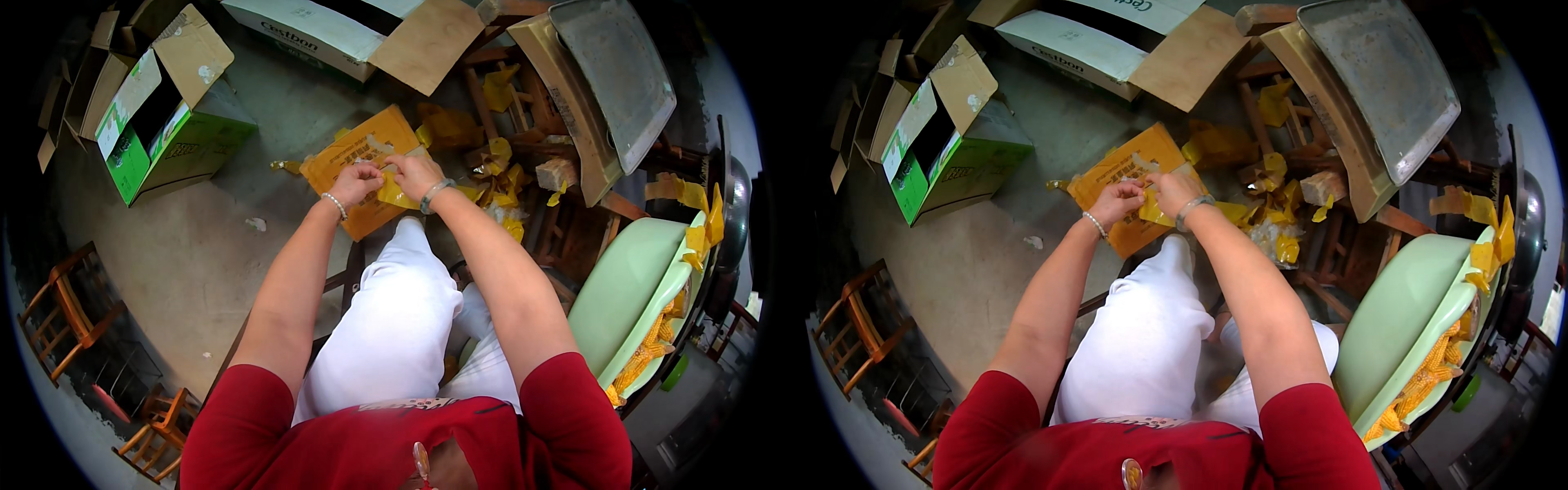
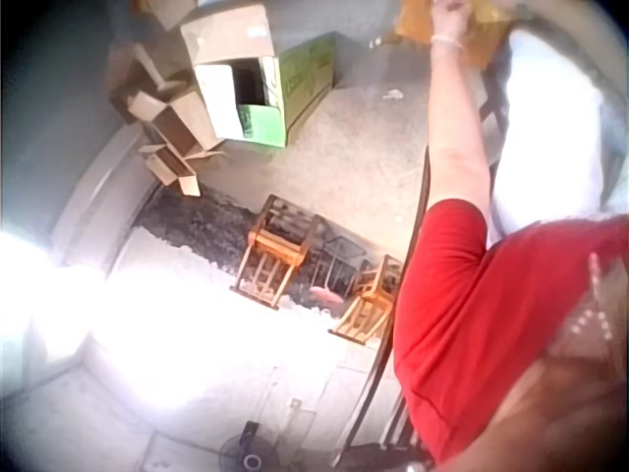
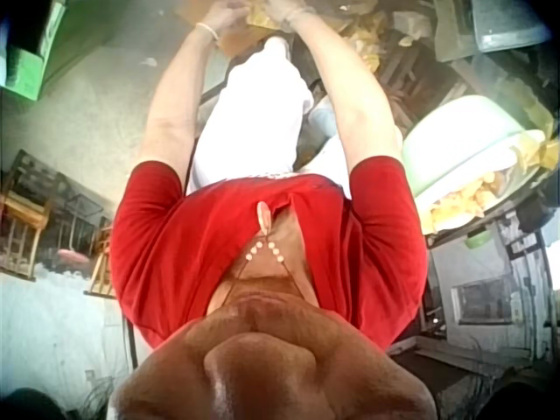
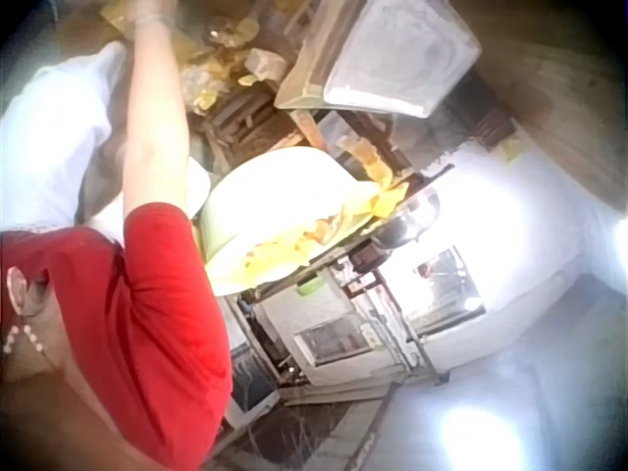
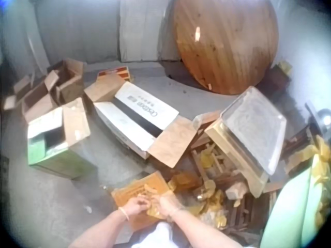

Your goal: The person sits and uses their hands to peel yellow tape and plastic wrap off a small cardboard box, then moves the box aside to pick up a plastic bag and some corn from a large green bowl.

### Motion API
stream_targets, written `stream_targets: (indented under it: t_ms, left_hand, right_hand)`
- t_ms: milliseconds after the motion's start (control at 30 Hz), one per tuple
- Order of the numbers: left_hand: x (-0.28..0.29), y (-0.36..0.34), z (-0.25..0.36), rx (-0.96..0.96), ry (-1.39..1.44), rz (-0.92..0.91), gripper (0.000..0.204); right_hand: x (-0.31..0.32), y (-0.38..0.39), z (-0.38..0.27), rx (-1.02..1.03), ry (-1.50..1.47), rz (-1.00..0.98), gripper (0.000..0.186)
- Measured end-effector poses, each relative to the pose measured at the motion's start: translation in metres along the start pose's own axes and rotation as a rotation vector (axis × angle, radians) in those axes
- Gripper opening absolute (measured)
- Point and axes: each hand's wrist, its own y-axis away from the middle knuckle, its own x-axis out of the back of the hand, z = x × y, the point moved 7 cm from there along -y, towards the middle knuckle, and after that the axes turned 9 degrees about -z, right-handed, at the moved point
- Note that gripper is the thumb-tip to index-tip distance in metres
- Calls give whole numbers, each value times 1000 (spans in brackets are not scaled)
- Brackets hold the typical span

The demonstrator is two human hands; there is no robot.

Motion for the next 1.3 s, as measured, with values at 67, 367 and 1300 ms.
stream_targets:
  t_ms: [67,367,1300]
  left_hand:
    - [1,0,0,3,-11,-9,6]
    - [2,-2,-6,62,-26,-59,6]
    - [4,0,2,120,103,-206,10]
  right_hand:
    - [1,0,-2,0,-5,-4,33]
    - [-1,-1,1,-1,34,20,33]
    - [6,2,-11,103,-87,11,42]
